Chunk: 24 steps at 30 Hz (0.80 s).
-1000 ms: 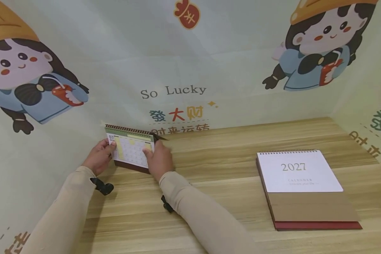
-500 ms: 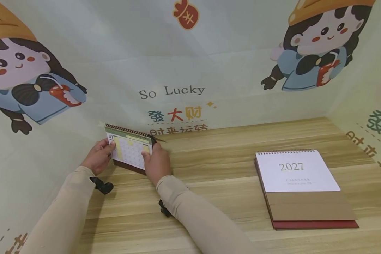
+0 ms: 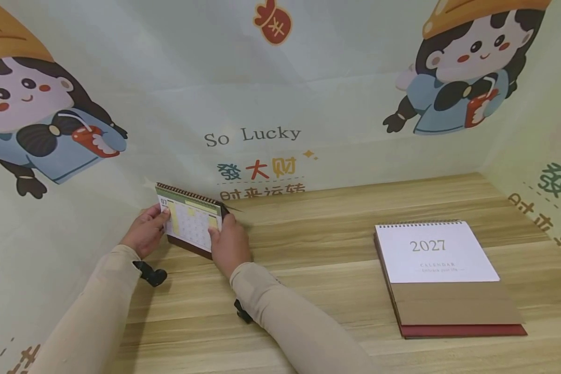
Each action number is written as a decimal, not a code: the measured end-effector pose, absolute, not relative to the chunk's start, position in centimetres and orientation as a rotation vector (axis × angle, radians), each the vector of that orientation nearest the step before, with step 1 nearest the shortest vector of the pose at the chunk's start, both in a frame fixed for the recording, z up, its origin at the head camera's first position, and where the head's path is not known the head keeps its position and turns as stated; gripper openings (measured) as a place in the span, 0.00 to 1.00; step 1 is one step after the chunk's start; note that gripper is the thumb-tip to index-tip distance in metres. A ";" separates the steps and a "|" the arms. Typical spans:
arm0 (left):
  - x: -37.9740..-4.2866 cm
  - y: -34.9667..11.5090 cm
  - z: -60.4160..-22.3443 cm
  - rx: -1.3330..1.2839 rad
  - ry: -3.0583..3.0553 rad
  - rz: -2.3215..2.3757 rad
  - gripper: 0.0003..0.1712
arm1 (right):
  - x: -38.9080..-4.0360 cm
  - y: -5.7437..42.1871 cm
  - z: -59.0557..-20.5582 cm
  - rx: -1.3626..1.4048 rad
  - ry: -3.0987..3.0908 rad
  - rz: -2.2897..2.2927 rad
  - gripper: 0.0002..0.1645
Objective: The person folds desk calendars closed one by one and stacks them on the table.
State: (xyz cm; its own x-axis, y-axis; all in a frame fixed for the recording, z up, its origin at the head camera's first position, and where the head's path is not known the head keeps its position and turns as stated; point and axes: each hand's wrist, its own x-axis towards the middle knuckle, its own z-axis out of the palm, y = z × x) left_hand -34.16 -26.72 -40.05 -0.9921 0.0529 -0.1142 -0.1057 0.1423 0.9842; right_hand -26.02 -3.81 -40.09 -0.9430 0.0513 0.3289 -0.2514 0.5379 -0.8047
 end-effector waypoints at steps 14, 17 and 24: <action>-34.2 -26.5 -40.0 -0.034 2.284 1.970 0.33 | -25.7 -4.1 -40.2 0.143 -2.474 1.381 0.15; -34.2 -26.5 -40.1 -0.041 2.264 1.978 0.33 | -25.7 -4.1 -40.2 0.144 -2.472 1.393 0.15; -34.3 -26.5 -40.1 -0.053 2.323 1.952 0.33 | -25.6 -3.4 -40.1 0.207 -2.473 1.442 0.13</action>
